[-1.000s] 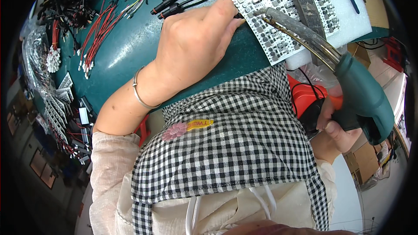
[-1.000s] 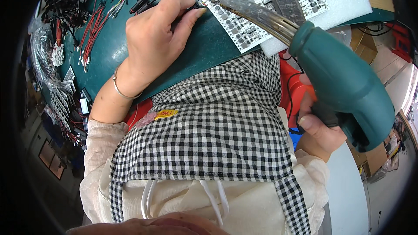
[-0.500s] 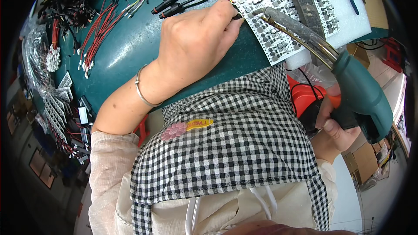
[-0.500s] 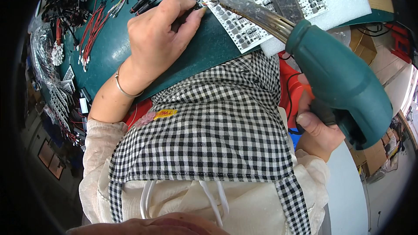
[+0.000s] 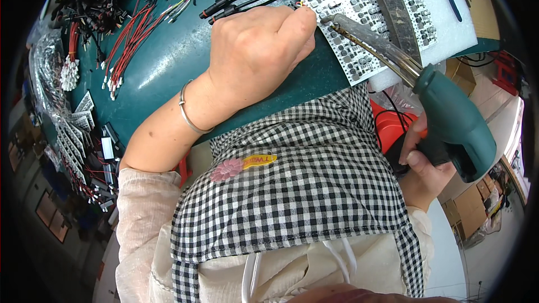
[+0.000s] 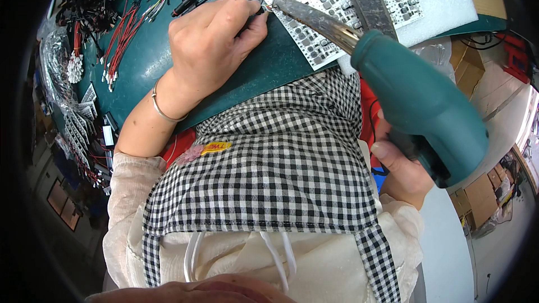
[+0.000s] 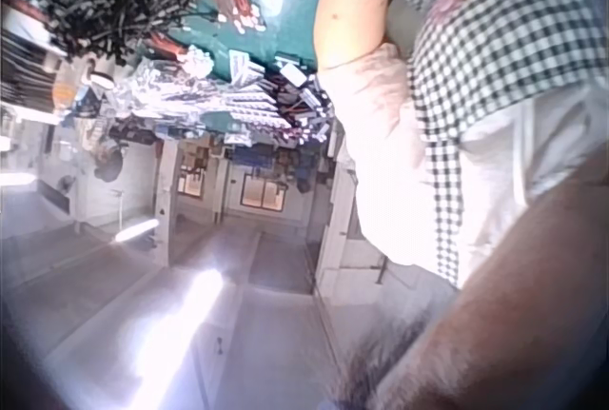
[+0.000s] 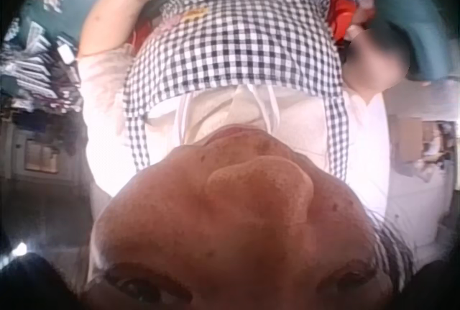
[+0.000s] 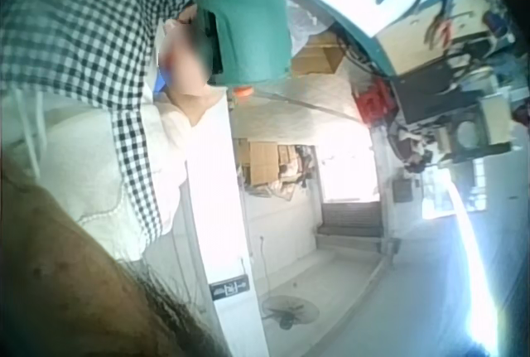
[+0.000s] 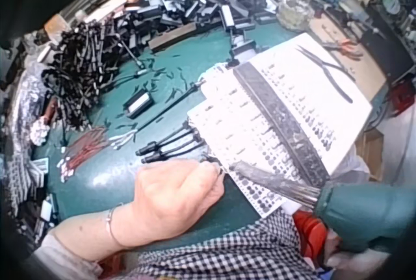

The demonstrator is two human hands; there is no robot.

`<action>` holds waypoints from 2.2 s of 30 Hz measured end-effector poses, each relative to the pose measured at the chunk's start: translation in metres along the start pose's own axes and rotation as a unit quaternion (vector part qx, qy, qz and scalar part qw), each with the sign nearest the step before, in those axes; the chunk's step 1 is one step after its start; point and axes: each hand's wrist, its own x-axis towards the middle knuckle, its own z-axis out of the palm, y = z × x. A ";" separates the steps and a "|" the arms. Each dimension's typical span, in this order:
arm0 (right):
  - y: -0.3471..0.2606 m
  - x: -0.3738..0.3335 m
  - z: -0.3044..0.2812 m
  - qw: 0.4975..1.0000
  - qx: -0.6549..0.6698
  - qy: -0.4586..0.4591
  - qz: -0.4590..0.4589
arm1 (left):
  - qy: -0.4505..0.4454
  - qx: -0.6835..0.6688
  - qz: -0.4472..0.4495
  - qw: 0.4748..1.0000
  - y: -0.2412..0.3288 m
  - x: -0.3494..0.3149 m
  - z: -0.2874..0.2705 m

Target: The person uses a soldering iron to attach wires to a circuit board. They repeatedly pick up small wire connectors, position them on the board, and apply heat to secure them. The workspace is cluttered with loose wires and electronic components.

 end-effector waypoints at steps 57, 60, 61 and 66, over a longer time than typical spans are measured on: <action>0.000 -0.001 -0.024 0.997 0.075 -0.022 -0.004 | 0.017 -0.068 0.040 0.997 -0.002 0.000 -0.003; 0.000 -0.004 -0.023 0.996 0.087 -0.018 0.007 | 0.028 -0.051 0.048 0.997 0.002 0.001 -0.002; 0.000 -0.004 -0.022 0.996 0.083 -0.018 0.003 | 0.031 -0.046 0.053 0.997 0.002 0.001 -0.002; 0.004 -0.002 -0.017 0.997 0.058 -0.028 -0.033 | 0.034 -0.027 0.072 0.996 0.002 0.000 -0.002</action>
